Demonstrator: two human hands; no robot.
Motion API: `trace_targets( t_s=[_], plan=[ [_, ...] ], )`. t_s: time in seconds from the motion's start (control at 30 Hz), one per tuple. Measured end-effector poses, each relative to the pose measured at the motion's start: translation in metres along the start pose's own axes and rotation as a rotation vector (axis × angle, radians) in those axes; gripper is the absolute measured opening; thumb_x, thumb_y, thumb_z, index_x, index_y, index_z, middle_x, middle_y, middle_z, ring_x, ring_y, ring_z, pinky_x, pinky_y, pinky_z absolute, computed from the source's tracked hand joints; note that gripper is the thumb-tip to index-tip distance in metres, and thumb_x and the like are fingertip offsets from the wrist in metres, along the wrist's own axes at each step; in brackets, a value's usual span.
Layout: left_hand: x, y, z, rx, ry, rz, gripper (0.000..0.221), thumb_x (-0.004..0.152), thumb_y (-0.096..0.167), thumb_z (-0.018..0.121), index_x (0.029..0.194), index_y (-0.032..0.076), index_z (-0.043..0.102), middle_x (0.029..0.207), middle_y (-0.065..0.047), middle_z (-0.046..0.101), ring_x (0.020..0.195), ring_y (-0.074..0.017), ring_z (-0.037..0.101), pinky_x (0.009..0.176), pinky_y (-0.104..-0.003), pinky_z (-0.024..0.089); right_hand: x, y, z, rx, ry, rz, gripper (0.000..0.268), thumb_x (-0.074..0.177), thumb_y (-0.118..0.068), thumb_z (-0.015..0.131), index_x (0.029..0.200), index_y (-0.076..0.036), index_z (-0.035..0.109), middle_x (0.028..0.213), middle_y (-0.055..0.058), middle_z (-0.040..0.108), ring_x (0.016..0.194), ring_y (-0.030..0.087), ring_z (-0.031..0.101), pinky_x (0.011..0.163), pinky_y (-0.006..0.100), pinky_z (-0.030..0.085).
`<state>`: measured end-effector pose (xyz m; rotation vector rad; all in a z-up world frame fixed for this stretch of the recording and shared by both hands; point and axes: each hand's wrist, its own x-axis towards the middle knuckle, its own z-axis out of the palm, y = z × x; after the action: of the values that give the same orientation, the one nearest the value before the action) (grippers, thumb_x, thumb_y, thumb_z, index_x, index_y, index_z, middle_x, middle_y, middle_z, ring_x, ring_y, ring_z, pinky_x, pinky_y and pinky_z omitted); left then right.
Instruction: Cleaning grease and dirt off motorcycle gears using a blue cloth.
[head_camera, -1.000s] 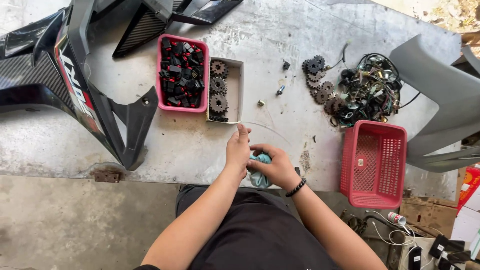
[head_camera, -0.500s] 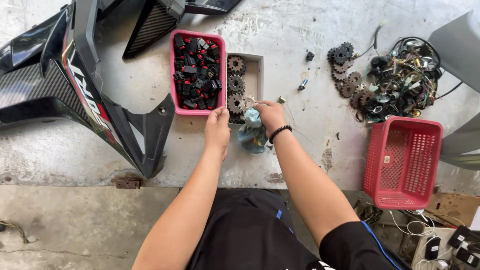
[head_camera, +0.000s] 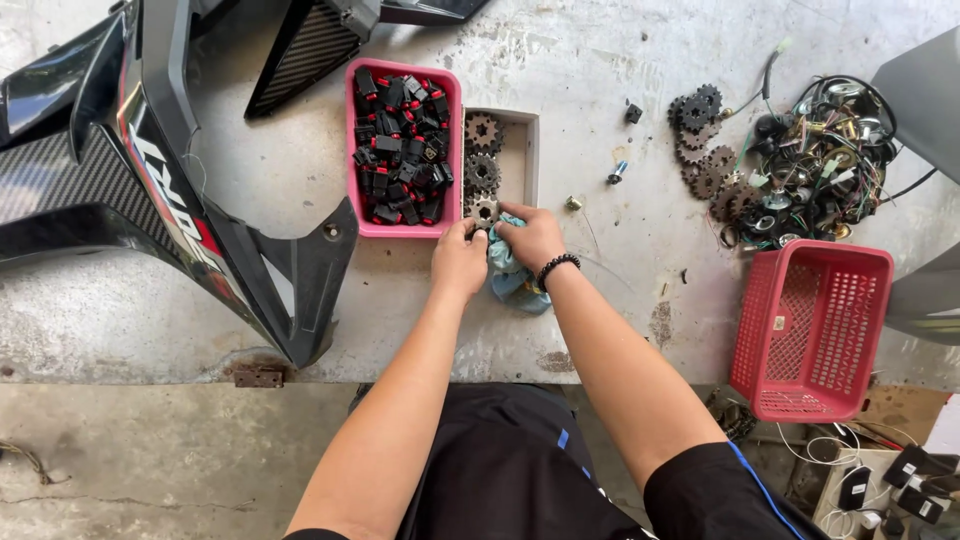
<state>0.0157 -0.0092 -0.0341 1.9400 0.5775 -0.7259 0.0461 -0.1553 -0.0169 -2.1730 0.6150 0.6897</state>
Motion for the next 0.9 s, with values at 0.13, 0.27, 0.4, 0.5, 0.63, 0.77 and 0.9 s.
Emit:
trace_targets(
  t_s=[0.13, 0.27, 0.4, 0.5, 0.63, 0.77, 0.9],
  plan=[
    [-0.004, -0.008, 0.000, 0.024, 0.028, 0.023, 0.047, 0.093, 0.043, 0.056, 0.133, 0.020, 0.066, 0.134, -0.004, 0.065, 0.117, -0.0189, 0.068, 0.105, -0.038, 0.052, -0.001, 0.007, 0.001, 0.046, -0.018, -0.018, 0.045, 0.085, -0.034, 0.074, 0.130, -0.029, 0.072, 0.133, 0.009, 0.069, 0.129, 0.035, 0.060, 0.108, 0.046, 0.050],
    [-0.015, 0.011, -0.007, -0.039, 0.077, 0.086, 0.049, 0.093, 0.042, 0.061, 0.134, 0.016, 0.066, 0.131, -0.008, 0.065, 0.120, -0.0228, 0.066, 0.104, -0.039, 0.052, -0.004, 0.007, -0.014, 0.055, 0.045, -0.074, 0.045, 0.087, -0.035, 0.073, 0.131, -0.028, 0.071, 0.131, 0.009, 0.070, 0.129, 0.034, 0.059, 0.110, 0.046, 0.049],
    [-0.041, 0.050, 0.001, 0.011, 0.092, 0.190, 0.046, 0.094, 0.037, 0.060, 0.131, 0.011, 0.066, 0.127, -0.014, 0.065, 0.120, -0.0294, 0.065, 0.104, -0.044, 0.052, -0.014, 0.028, -0.035, 0.206, 0.155, -0.030, 0.036, 0.085, -0.043, 0.076, 0.120, -0.035, 0.076, 0.109, -0.001, 0.076, 0.113, 0.020, 0.068, 0.098, 0.037, 0.056],
    [-0.052, 0.084, 0.032, 0.039, 0.074, 0.276, 0.042, 0.094, 0.035, 0.059, 0.128, 0.011, 0.068, 0.123, -0.014, 0.065, 0.119, -0.0350, 0.065, 0.101, -0.046, 0.053, -0.029, 0.045, -0.072, 0.356, 0.214, -0.084, 0.035, 0.087, -0.032, 0.078, 0.120, -0.020, 0.077, 0.116, 0.017, 0.074, 0.119, 0.033, 0.065, 0.101, 0.044, 0.052],
    [-0.047, 0.117, 0.085, 0.092, 0.047, 0.309, 0.045, 0.093, 0.037, 0.061, 0.128, 0.011, 0.066, 0.123, -0.012, 0.064, 0.119, -0.0328, 0.063, 0.103, -0.046, 0.051, -0.016, 0.080, -0.117, 0.499, 0.227, -0.022, 0.035, 0.087, -0.031, 0.079, 0.120, -0.019, 0.077, 0.101, 0.007, 0.075, 0.102, 0.015, 0.067, 0.089, 0.034, 0.057],
    [-0.036, 0.140, 0.151, 0.155, -0.079, 0.233, 0.046, 0.096, 0.040, 0.058, 0.133, 0.013, 0.062, 0.130, -0.008, 0.059, 0.127, -0.0307, 0.058, 0.106, -0.045, 0.049, 0.009, 0.140, -0.170, 0.581, 0.276, 0.061, 0.038, 0.089, -0.028, 0.080, 0.124, -0.015, 0.075, 0.098, 0.008, 0.072, 0.098, 0.015, 0.066, 0.085, 0.033, 0.058],
    [-0.012, 0.157, 0.230, 0.196, -0.115, 0.219, 0.048, 0.094, 0.041, 0.059, 0.133, 0.013, 0.061, 0.132, -0.009, 0.059, 0.124, -0.0305, 0.061, 0.107, -0.045, 0.050, 0.042, 0.195, -0.222, 0.508, 0.332, 0.112, 0.046, 0.090, -0.032, 0.080, 0.131, -0.013, 0.069, 0.128, 0.017, 0.068, 0.125, 0.031, 0.062, 0.103, 0.046, 0.052]
  ],
)
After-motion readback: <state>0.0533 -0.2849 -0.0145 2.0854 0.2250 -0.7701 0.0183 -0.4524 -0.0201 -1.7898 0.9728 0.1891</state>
